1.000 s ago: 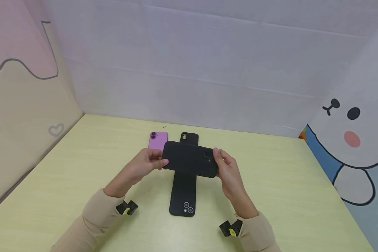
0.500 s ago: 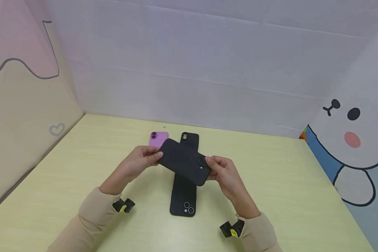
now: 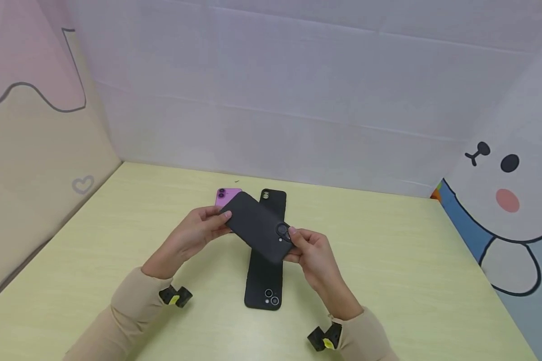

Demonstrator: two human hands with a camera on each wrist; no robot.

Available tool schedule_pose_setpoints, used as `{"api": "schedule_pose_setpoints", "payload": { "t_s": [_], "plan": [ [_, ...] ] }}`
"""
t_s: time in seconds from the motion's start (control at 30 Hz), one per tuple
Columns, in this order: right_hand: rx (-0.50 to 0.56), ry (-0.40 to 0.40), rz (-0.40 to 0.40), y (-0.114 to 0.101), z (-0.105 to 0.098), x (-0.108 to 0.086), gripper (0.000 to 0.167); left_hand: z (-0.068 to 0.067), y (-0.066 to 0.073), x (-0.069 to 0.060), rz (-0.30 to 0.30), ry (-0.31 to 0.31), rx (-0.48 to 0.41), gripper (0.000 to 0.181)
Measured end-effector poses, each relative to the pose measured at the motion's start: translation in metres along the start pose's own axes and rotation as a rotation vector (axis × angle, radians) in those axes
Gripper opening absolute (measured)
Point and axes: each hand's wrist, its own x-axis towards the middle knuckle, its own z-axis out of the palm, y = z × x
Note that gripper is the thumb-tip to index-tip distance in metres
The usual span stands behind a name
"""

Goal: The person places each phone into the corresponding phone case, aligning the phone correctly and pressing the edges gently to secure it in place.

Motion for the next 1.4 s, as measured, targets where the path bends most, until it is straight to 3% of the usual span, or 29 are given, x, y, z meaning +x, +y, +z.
{"api": "schedule_pose_setpoints", "payload": {
  "t_s": [0.27, 0.5, 0.6, 0.8, 1.0, 1.4],
  "plan": [
    [0.021, 0.072, 0.033, 0.005, 0.013, 0.001, 0.021, 0.005, -0.006, -0.004, -0.042, -0.057, -0.073, 0.037],
    [-0.022, 0.073, 0.079, 0.008, 0.016, 0.003, 0.017, 0.008, -0.008, -0.007, -0.032, 0.031, -0.055, 0.035],
    [-0.114, 0.048, 0.094, 0.009, 0.016, 0.005, 0.028, 0.008, -0.008, -0.007, -0.024, 0.074, -0.045, 0.034],
    [-0.316, -0.096, 0.113, 0.012, 0.016, 0.007, 0.043, 0.005, -0.005, -0.006, -0.023, 0.149, -0.004, 0.032],
    [-0.428, -0.184, 0.137, 0.013, 0.016, 0.007, 0.044, 0.002, -0.003, -0.007, -0.03, 0.184, 0.01, 0.033],
    [-0.554, -0.213, 0.059, 0.015, 0.011, 0.011, 0.03, -0.009, 0.001, -0.01, -0.033, 0.223, 0.118, 0.036]
  ]
}}
